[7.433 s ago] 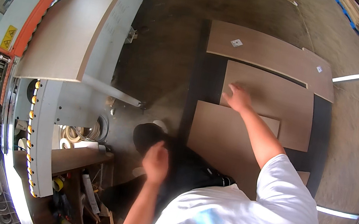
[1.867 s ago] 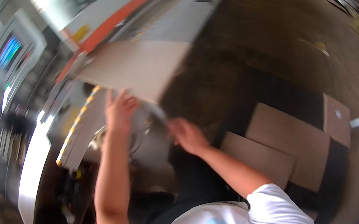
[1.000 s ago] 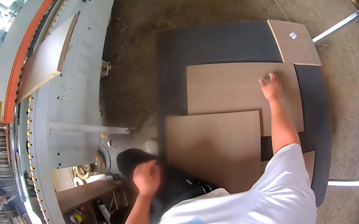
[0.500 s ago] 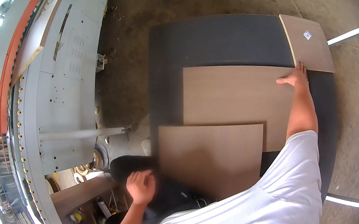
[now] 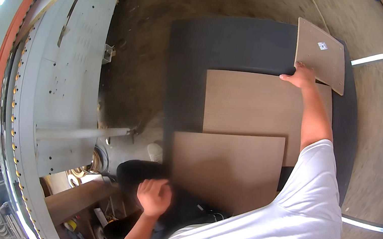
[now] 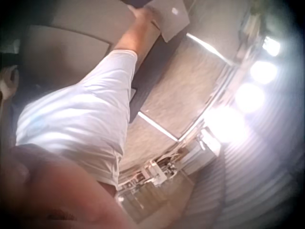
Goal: The person repeatedly picks up rectangular wood panels from a pile on the floor and places them onto a conveyor belt. The person handles the panels by hand, lifting them one at a time and arranging them on the moving belt in a factory setting.
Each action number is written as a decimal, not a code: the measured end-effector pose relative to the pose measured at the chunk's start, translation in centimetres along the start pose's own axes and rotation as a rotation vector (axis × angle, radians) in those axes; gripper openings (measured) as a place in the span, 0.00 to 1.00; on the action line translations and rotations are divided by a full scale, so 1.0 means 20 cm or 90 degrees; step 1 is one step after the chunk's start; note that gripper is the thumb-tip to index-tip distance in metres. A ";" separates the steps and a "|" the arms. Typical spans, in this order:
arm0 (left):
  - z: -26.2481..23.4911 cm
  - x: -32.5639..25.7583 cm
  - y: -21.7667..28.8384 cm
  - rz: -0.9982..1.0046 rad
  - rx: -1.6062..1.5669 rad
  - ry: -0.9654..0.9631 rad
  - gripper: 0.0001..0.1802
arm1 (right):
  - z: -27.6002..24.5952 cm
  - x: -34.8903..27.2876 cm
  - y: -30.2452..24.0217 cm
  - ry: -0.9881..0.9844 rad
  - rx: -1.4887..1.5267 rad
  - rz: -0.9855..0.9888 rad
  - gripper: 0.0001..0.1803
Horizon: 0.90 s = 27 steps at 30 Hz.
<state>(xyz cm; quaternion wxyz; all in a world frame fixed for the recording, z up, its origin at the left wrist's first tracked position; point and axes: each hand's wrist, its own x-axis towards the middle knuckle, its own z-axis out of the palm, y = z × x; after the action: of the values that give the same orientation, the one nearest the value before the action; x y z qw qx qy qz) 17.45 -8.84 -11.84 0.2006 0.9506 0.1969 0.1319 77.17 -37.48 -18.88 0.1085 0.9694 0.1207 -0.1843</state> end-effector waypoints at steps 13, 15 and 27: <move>-0.06 -0.04 -0.08 0.010 -0.074 0.071 0.10 | -0.06 -0.18 -1.11 0.055 0.053 -0.200 0.56; -0.06 -0.03 -0.10 0.024 -0.084 0.089 0.10 | -0.07 -0.24 -1.28 0.069 0.056 -0.241 0.50; -0.12 -0.10 -0.16 0.009 -0.144 0.136 0.14 | 0.03 -0.54 -2.06 0.124 0.001 -0.418 0.43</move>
<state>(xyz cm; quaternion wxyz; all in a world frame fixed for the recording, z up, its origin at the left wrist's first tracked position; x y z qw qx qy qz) 13.87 -6.20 -11.35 0.2831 0.9039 0.1942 0.2552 55.95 -0.67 -22.04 0.0307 0.8919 0.4359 -0.1164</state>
